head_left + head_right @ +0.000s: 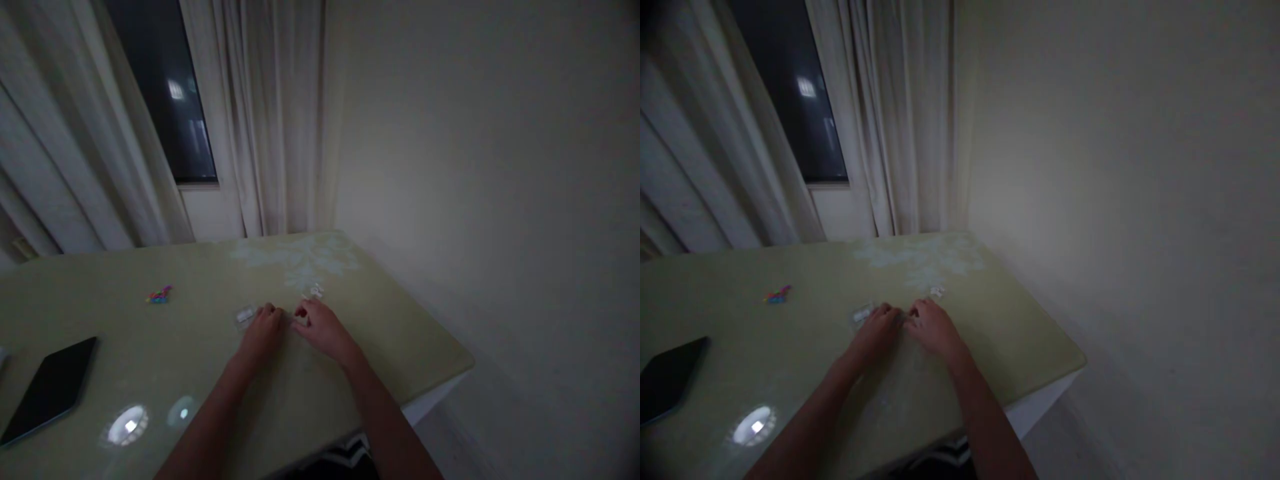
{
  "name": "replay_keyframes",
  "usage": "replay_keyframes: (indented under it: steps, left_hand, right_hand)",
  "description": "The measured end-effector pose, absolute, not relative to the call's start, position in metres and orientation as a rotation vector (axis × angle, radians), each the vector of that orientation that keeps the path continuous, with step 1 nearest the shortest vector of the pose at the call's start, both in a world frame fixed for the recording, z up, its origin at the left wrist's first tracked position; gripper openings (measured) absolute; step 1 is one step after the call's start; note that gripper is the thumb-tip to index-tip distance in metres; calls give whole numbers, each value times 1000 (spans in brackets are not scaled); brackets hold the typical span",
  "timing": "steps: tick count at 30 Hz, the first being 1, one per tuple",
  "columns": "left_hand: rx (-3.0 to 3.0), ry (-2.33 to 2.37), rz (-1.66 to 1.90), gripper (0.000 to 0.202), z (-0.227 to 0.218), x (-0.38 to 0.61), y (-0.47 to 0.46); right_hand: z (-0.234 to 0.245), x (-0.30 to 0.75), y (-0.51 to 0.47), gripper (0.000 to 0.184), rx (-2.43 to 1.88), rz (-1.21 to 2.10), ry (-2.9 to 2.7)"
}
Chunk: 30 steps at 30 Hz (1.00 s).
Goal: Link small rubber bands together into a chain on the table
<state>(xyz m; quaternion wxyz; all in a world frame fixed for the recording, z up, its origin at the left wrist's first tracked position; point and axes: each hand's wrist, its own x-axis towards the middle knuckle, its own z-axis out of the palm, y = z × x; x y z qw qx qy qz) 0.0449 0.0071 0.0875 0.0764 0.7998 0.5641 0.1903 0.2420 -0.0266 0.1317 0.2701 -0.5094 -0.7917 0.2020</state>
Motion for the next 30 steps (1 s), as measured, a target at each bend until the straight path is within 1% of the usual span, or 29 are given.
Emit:
replay_keyframes:
  steps: [3,4,5,8,9,11,14,18,20,22,25,28,30]
  left_hand:
    - [2362,1662,615,18,87,45,2]
    - [2343,1646,633,19,87,45,2]
    - [2322,1629,652,20,87,45,2]
    - [2247,1569,697,17,87,44,4]
    - [2222,1551,708,15,87,43,5]
    - [2175,1526,729,14,87,40,5]
    - [2115,1511,773,20,86,36,6]
    - [2056,1484,818,25,82,33,9]
    - [2033,1464,833,25,82,32,9]
    - [2011,1443,844,24,83,31,10]
    - [1983,1427,862,24,84,29,10]
    - [1982,1456,877,32,84,28,8]
    - [2006,1491,883,39,82,28,6]
  right_hand:
    - [129,258,-75,42,-1399,586,-2225]
    - [125,260,-86,44,-1417,599,-2248]
    - [122,260,-93,38,-1430,613,-2271]
    - [113,252,-92,7,-1472,621,-2311]
    - [113,248,-86,5,-1478,611,-2337]
    - [113,241,-73,10,-1475,588,-2400]
    - [115,236,-59,16,-1403,529,-2447]
    - [111,236,-45,31,-1343,452,-2408]
    - [109,236,-34,35,-1341,448,-2377]
    - [110,235,-18,35,-1309,463,-2366]
    - [115,230,8,30,-1261,500,-2367]
    - [116,230,28,25,-1270,514,-2314]
    - [112,235,33,25,-1312,508,-2248]
